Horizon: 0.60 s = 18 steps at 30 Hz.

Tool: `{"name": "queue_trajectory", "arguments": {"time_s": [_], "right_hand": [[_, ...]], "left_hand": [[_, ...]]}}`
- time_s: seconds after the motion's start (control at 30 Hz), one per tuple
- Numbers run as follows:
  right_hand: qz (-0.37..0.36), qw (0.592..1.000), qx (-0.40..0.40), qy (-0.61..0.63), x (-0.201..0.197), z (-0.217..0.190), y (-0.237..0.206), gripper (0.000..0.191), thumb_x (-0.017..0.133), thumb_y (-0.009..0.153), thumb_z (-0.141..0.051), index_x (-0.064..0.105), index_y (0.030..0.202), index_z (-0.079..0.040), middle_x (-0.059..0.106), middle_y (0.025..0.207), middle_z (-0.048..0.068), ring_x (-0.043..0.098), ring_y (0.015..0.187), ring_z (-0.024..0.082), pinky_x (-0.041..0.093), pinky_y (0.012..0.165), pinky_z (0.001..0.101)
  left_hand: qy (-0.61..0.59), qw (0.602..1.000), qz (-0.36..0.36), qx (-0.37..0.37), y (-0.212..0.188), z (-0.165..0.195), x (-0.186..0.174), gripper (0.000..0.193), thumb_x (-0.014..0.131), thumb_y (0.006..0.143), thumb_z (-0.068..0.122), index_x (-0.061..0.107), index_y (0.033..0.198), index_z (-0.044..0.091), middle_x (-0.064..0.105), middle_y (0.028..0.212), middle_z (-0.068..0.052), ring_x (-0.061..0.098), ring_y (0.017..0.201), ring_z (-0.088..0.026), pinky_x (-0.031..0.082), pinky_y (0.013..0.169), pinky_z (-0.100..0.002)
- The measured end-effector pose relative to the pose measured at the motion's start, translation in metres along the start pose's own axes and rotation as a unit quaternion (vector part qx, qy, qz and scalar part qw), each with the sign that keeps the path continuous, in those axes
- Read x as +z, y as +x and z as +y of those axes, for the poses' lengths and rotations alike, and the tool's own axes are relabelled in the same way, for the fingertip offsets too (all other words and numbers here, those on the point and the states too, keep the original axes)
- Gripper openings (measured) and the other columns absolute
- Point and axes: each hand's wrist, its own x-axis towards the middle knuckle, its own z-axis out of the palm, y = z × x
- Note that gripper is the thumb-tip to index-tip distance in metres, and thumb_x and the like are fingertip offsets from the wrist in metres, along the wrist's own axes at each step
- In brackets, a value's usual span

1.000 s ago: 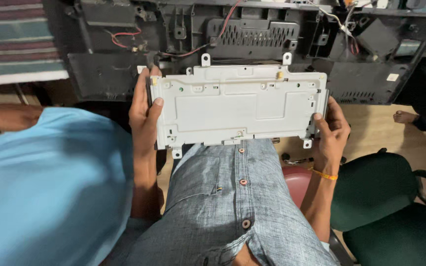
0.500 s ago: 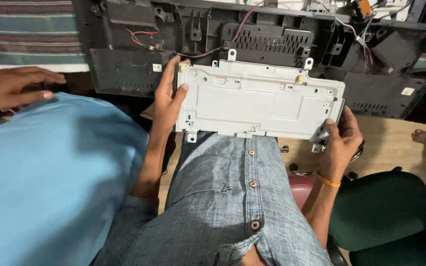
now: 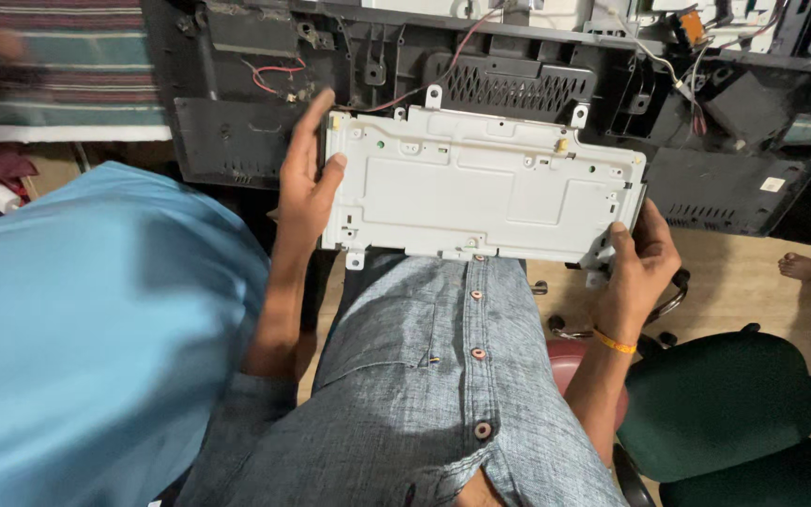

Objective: The person works on an opened television lying on a repair bench, handling internal panels, cables and a metal bracket, repositioning the chassis and connecting wires. Near the end they pick up a cordless drill and work on the TV's internal components.

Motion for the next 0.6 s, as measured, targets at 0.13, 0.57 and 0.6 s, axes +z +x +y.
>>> {"name": "queue_trajectory", "arguments": {"time_s": [0.13,0.57,0.6], "right_hand": [[-0.012,0.999,-0.031,-0.004,0.004,-0.004,0.004,0.046,0.064,0.098,0.003,0.056,0.142,0.012,0.068,0.133,0.015,0.066,0.117,0.017,0.051,0.105,0.0297],[0.026,0.952,-0.047,-0.302,0.002,-0.011,0.015,0.035,0.078,0.094,-0.007,0.071,0.126,0.007,0.075,0.100,0.013,0.068,0.087,0.013,0.054,0.080,0.0286],[0.025,0.958,-0.050,-0.282,0.000,-0.011,0.015,0.034,0.079,0.095,-0.007,0.072,0.126,0.006,0.075,0.102,0.013,0.069,0.090,0.013,0.055,0.081,0.0283]], "left_hand": [[-0.016,1.000,0.008,0.012,0.003,-0.006,0.000,0.069,0.047,0.099,-0.016,0.027,0.164,-0.002,0.033,0.171,-0.016,0.038,0.157,-0.022,0.030,0.130,-0.034],[0.110,0.991,0.039,0.064,0.008,-0.018,0.002,0.073,0.051,0.094,-0.018,0.033,0.162,0.000,0.038,0.168,-0.020,0.037,0.160,-0.028,0.029,0.133,-0.037],[0.055,0.995,0.043,0.064,0.008,-0.019,0.003,0.074,0.050,0.094,-0.019,0.030,0.163,0.000,0.035,0.170,-0.021,0.034,0.160,-0.028,0.027,0.134,-0.038]]}}
